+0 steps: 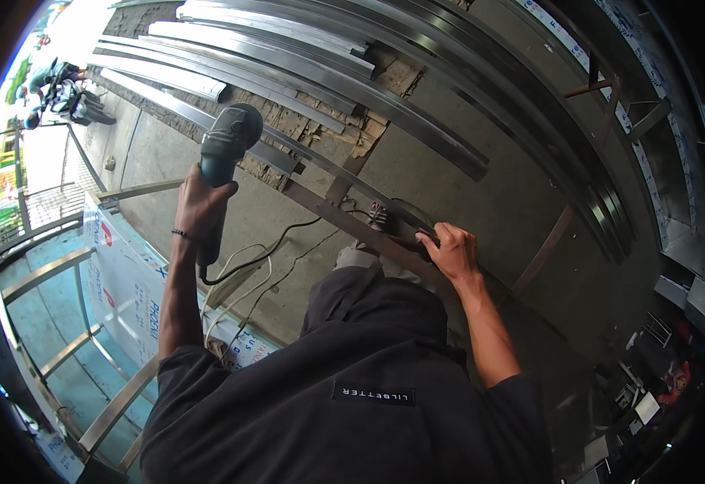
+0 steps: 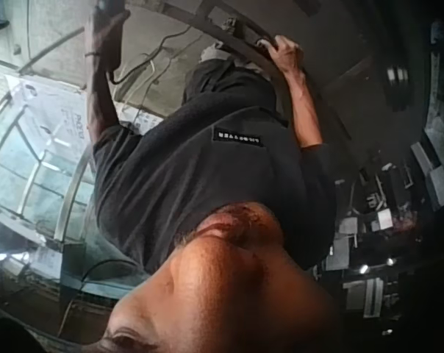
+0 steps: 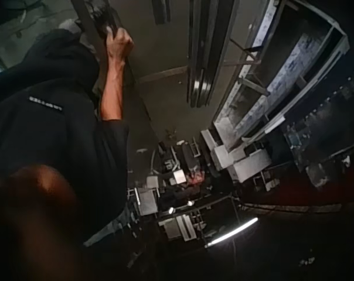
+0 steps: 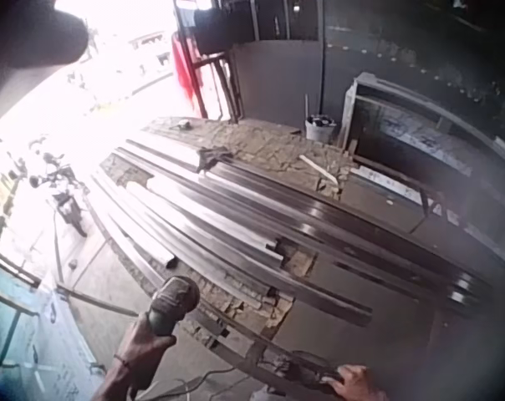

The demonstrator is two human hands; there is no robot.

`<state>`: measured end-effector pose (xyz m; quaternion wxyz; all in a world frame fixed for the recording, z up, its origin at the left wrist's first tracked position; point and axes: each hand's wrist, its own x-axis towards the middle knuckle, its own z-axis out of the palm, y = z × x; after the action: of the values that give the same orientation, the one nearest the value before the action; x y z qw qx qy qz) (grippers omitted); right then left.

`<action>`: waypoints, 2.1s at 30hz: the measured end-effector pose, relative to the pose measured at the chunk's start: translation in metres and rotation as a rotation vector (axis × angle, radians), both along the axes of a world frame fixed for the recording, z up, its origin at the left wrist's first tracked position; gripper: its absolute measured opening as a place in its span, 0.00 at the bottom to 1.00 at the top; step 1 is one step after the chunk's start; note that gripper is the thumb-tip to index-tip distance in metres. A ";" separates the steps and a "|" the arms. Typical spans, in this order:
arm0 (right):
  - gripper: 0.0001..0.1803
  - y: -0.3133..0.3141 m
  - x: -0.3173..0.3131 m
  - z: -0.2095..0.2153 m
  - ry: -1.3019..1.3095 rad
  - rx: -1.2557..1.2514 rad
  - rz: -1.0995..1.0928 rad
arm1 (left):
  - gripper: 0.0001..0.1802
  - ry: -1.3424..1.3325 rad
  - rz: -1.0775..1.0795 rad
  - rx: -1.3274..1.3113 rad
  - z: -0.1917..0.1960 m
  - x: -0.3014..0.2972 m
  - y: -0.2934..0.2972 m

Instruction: The person receives an angle grinder, touches a metal strip by hand, and grinds the metal strip using the angle grinder.

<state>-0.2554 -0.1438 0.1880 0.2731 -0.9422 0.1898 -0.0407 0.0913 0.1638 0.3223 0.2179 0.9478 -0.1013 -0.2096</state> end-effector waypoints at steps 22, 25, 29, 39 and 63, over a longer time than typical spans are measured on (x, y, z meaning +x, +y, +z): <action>0.27 0.006 0.094 -0.010 0.466 0.744 0.013 | 0.28 0.087 -0.109 0.079 0.016 -0.067 -0.017; 0.22 0.030 0.072 -0.006 0.368 0.347 0.003 | 0.26 0.107 -0.163 0.106 0.013 -0.076 -0.029; 0.19 0.040 0.065 -0.008 0.267 0.052 0.057 | 0.26 0.115 -0.233 0.122 0.008 -0.081 -0.036; 0.15 0.046 0.058 -0.015 0.166 -0.005 0.047 | 0.26 0.074 -0.214 0.148 0.005 -0.069 -0.034; 0.17 0.045 0.056 -0.016 0.083 -0.011 0.038 | 0.26 0.117 -0.160 0.170 0.007 -0.047 -0.035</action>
<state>-0.1991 -0.0988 0.1721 0.2607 -0.9480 0.1825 0.0025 0.0438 0.1289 0.3293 0.1247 0.9378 -0.1456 -0.2894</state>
